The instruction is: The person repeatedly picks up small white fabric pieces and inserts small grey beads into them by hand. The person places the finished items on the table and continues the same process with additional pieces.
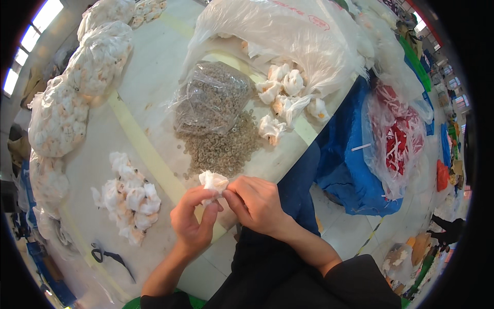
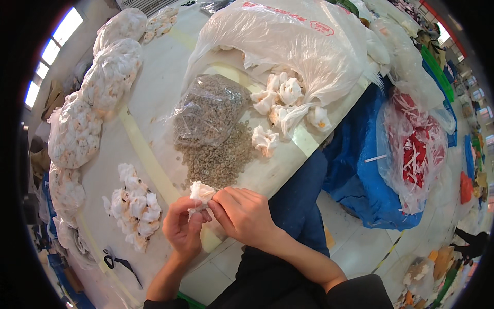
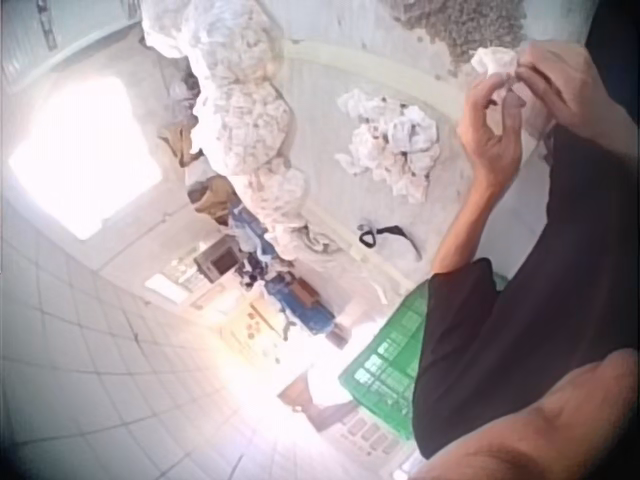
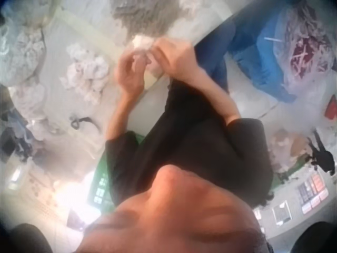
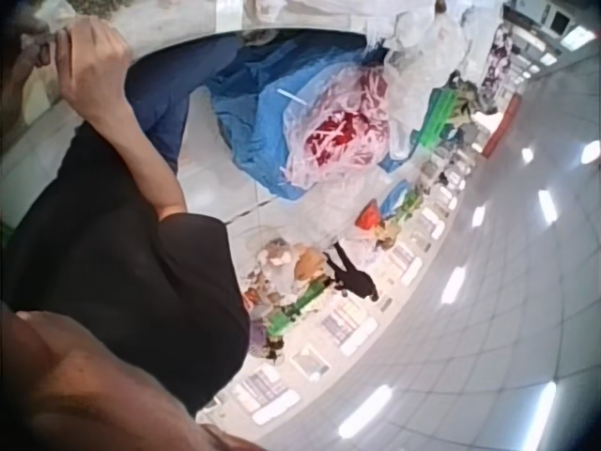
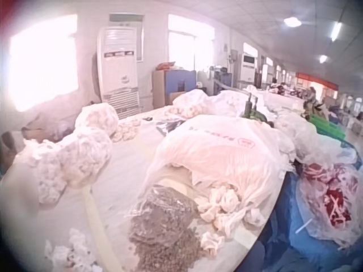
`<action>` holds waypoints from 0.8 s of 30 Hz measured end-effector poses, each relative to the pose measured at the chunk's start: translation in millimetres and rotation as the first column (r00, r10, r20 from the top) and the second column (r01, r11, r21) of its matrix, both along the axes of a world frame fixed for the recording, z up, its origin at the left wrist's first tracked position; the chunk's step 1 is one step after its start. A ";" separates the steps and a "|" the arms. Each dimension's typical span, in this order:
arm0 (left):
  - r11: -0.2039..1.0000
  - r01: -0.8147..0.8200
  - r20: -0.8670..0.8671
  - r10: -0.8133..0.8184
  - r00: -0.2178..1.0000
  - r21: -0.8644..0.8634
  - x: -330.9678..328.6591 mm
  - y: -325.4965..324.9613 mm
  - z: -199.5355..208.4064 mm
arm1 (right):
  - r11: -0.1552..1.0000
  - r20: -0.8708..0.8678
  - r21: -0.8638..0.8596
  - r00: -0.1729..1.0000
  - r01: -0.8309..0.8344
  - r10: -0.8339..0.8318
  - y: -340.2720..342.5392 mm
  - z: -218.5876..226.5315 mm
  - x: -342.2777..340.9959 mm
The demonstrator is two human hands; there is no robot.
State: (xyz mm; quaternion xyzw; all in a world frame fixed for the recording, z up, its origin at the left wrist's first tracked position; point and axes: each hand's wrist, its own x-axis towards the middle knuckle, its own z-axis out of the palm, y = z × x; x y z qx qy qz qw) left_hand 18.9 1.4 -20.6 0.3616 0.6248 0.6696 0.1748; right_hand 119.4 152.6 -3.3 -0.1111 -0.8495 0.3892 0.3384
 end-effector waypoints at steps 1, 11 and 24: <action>0.999 -0.038 0.019 0.038 0.999 -0.016 1.5 -0.5 -1.5 | 1.000 0.007 -0.021 1.000 -0.012 0.012 -0.2 0.1 0.7; 0.968 0.004 -0.521 -0.139 0.842 -0.252 -11.9 11.2 16.2 | 0.893 0.112 -0.394 0.953 -0.218 0.282 9.6 9.1 15.2; 0.964 0.003 -0.549 -0.153 0.822 -0.264 -15.3 10.3 17.0 | 0.837 0.145 -0.472 0.912 -0.276 0.383 14.0 -2.4 11.0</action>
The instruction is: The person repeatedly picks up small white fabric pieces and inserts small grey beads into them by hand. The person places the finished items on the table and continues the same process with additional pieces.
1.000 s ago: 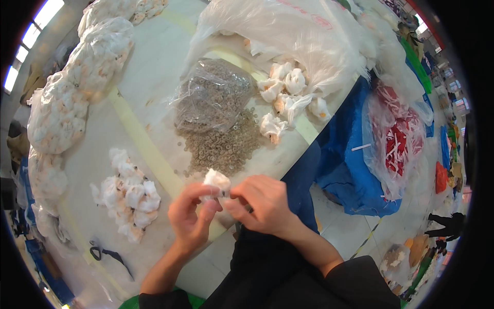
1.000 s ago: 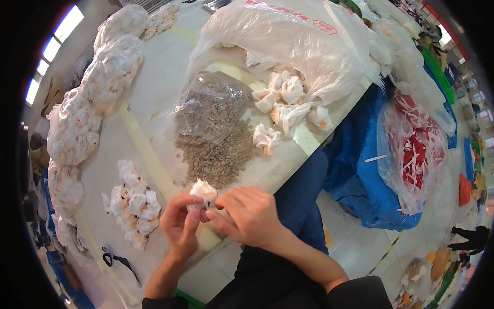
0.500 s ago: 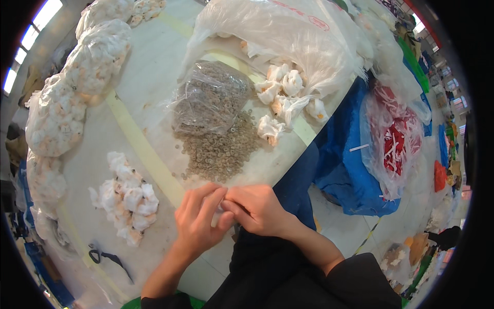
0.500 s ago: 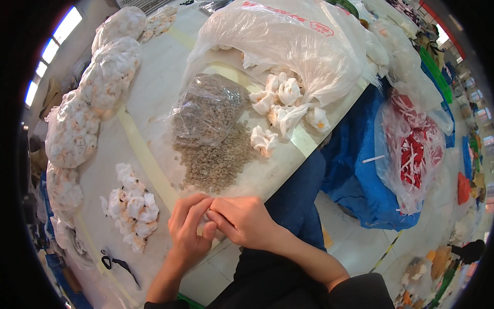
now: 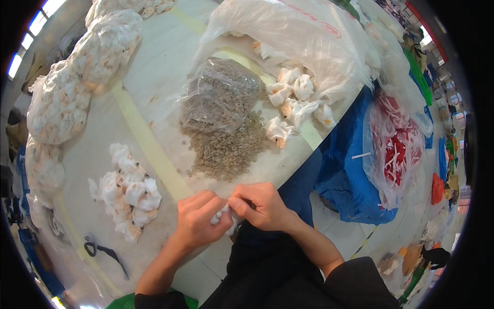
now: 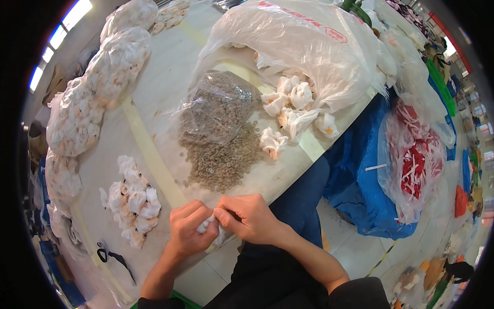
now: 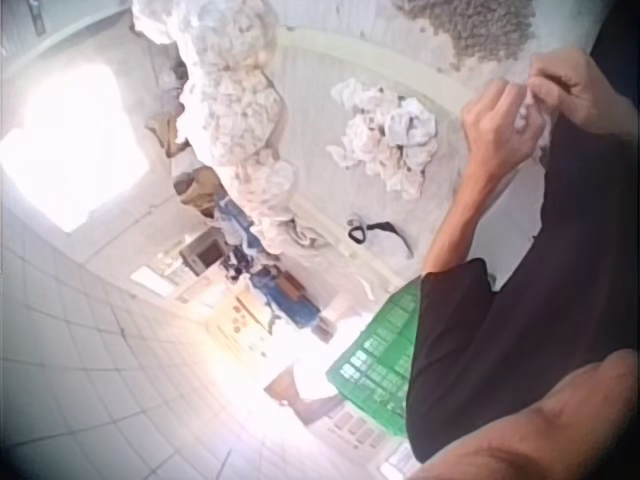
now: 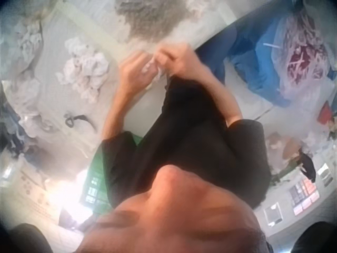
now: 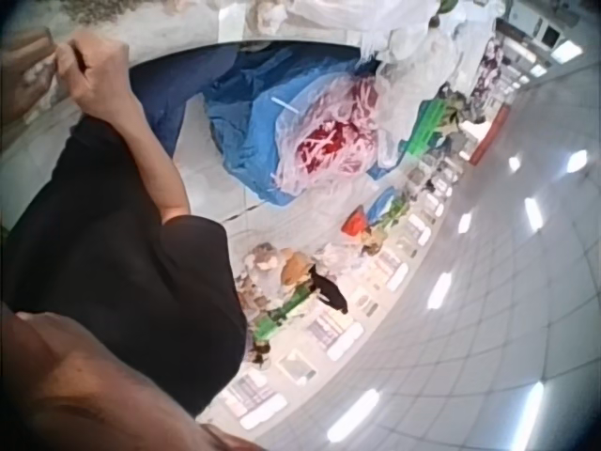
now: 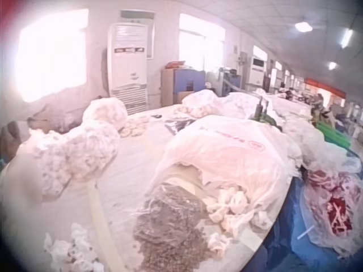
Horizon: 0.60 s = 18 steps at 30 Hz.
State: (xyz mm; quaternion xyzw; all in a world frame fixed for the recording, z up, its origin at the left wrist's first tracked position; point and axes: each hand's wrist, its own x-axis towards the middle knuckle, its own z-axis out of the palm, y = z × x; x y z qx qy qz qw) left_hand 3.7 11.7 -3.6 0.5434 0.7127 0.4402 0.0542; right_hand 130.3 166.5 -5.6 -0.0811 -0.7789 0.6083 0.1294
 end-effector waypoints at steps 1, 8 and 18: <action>1.000 -0.010 -0.008 0.010 1.000 0.012 -0.1 0.7 -1.8 | 1.000 0.004 -0.018 1.000 0.010 -0.010 -0.5 0.4 -1.0; 0.999 -0.039 -0.071 0.039 0.997 0.001 -2.6 0.7 -6.8 | 0.990 -0.082 0.121 0.994 0.079 -0.069 4.7 -2.5 -7.4; 0.988 -0.131 0.064 0.136 0.989 -0.076 -2.3 3.7 -8.7 | 0.616 -0.301 0.686 0.922 0.387 -0.244 57.5 -9.8 -47.8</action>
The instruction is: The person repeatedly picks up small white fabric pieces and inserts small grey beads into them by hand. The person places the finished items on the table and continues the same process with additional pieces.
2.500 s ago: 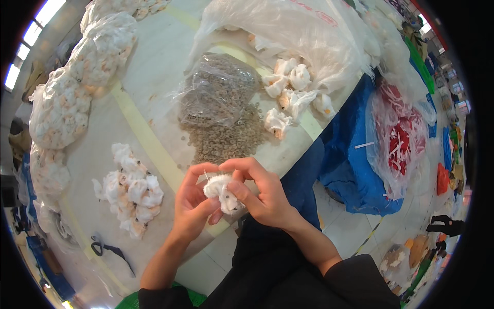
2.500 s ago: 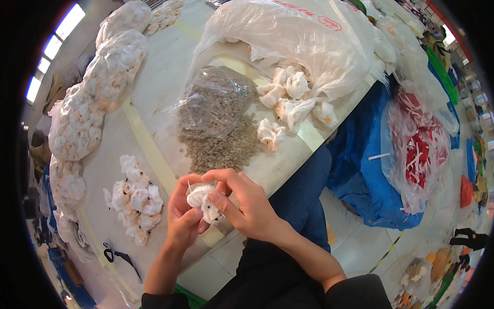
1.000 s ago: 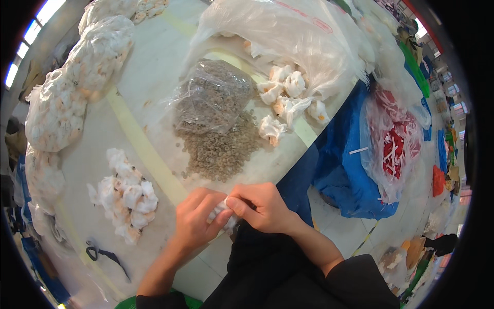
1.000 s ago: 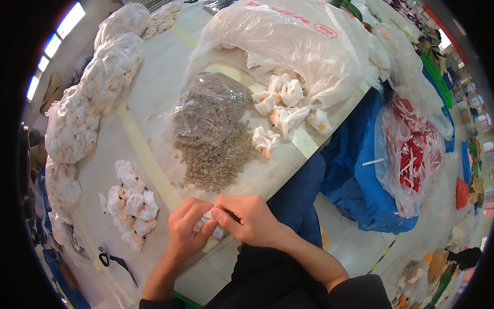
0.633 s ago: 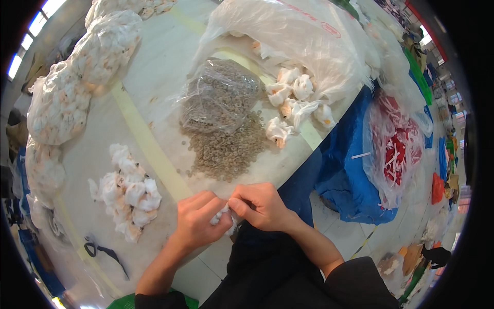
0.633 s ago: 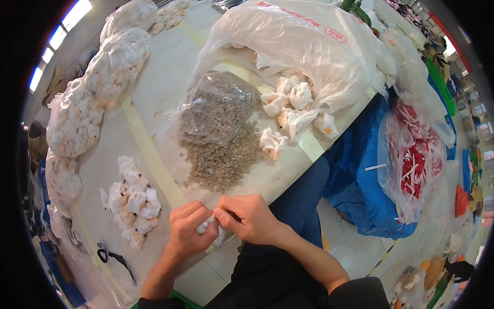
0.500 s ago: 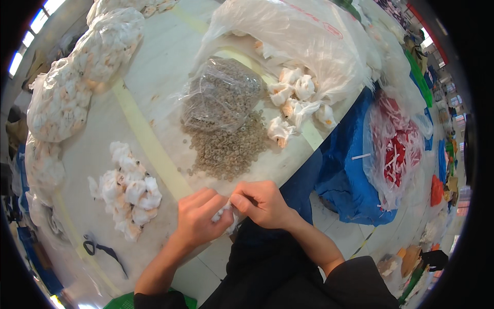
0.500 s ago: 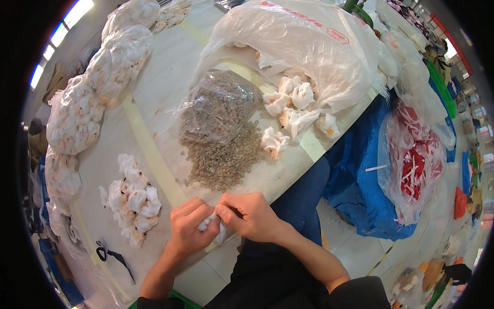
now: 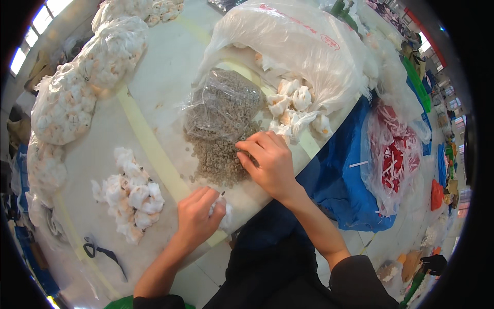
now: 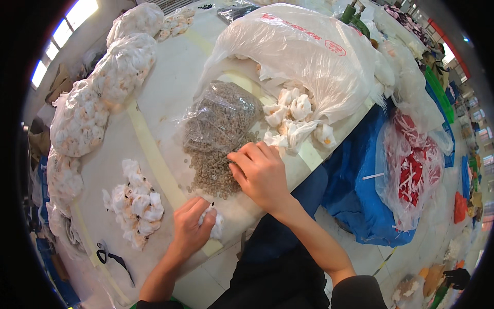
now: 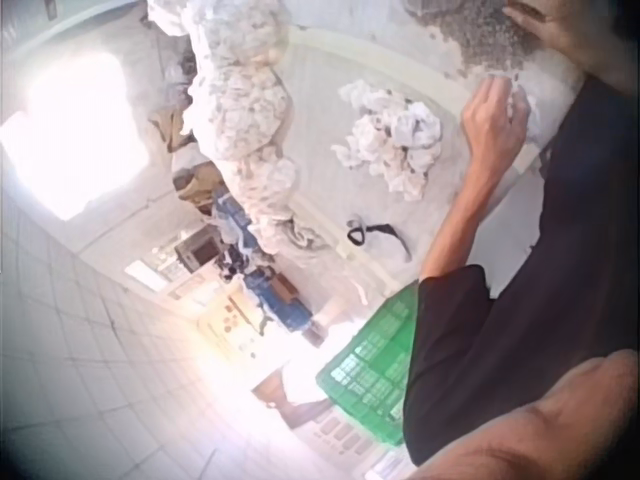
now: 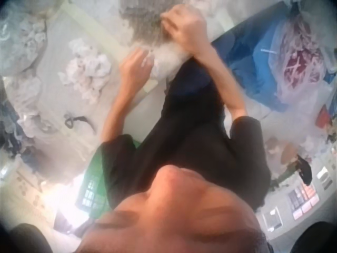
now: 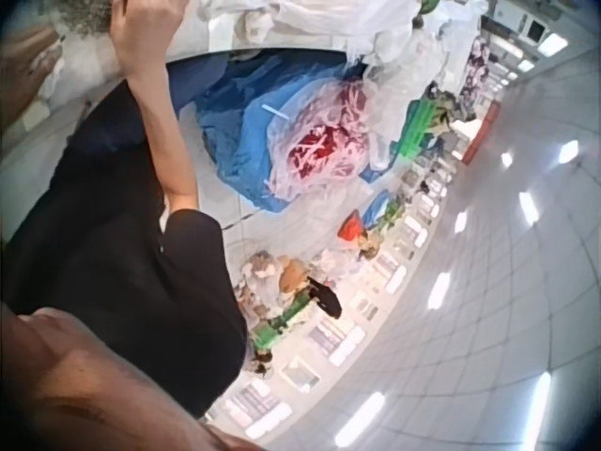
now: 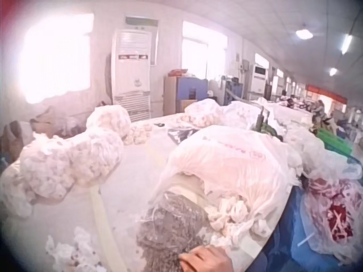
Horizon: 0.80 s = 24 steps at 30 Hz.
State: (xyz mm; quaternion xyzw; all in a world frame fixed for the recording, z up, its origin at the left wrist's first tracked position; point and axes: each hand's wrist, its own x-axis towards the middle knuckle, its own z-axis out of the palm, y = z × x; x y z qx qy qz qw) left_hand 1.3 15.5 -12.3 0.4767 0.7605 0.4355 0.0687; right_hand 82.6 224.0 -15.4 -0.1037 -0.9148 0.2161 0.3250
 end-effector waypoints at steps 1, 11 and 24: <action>1.000 0.006 0.026 -0.005 1.000 -0.013 -0.1 0.2 0.8 | 1.000 0.007 0.024 1.000 0.002 -0.003 0.6 1.3 -2.5; 0.994 -0.003 0.224 0.027 0.974 -0.106 -5.0 -1.2 6.8 | 0.993 0.069 0.114 0.998 -0.010 0.002 2.6 -5.4 -16.6; 0.994 0.020 0.172 -0.002 0.985 -0.106 -7.2 -2.2 3.4 | 0.997 0.071 0.080 0.997 -0.017 0.012 2.3 -9.7 -21.1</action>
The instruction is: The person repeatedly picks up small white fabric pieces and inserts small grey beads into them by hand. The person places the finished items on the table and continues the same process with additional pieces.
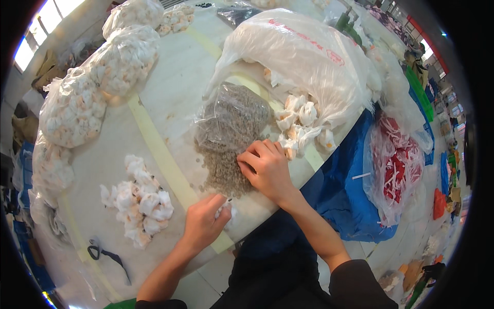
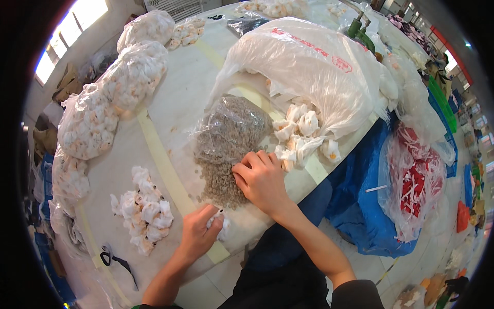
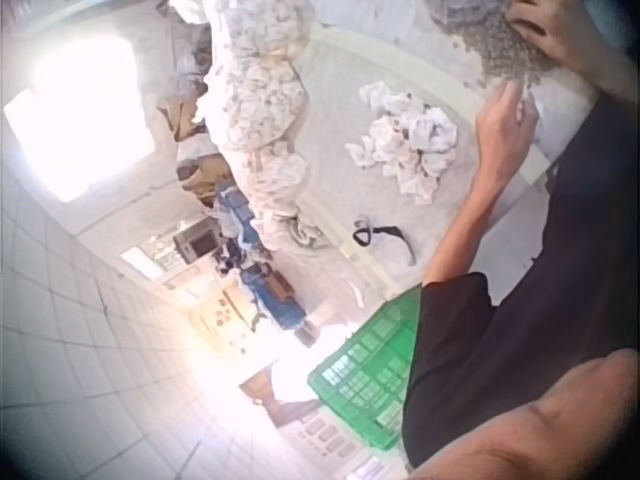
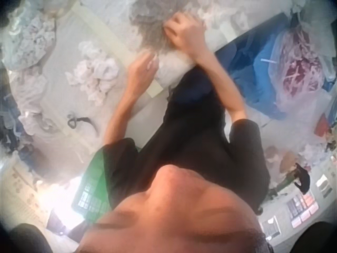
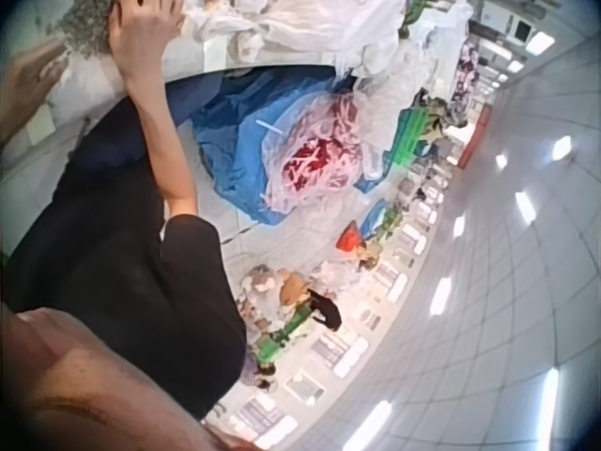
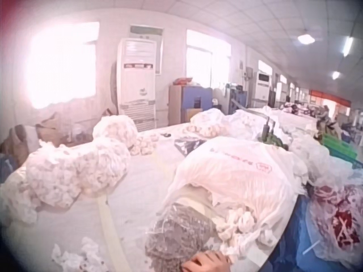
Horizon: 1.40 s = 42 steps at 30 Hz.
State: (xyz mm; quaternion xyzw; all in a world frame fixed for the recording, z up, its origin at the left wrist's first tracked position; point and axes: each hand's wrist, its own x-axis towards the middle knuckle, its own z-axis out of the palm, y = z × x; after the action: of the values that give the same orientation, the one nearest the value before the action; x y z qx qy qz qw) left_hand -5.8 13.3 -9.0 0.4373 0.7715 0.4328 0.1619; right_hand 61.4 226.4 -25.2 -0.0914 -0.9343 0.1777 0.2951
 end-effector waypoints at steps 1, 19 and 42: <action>1.000 -0.002 0.000 0.002 1.000 0.010 -0.6 0.6 0.4 | 1.000 -0.004 -0.014 1.000 -0.001 0.001 0.3 -0.3 0.4; 1.000 -0.013 0.007 0.013 1.000 0.017 1.5 1.9 -2.2 | 0.997 0.018 -0.042 0.998 -0.065 0.066 -6.7 4.0 8.7; 0.997 -0.073 0.114 0.071 0.991 0.019 2.3 0.5 0.2 | 0.971 -0.235 0.104 0.943 -0.217 0.236 -40.0 13.9 36.0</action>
State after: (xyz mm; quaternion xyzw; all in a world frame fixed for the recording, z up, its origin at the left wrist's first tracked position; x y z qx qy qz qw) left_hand -3.5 13.8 -8.7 0.3858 0.7714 0.4712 0.1848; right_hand 97.4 186.3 -11.3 0.0507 -0.9009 0.1847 0.3894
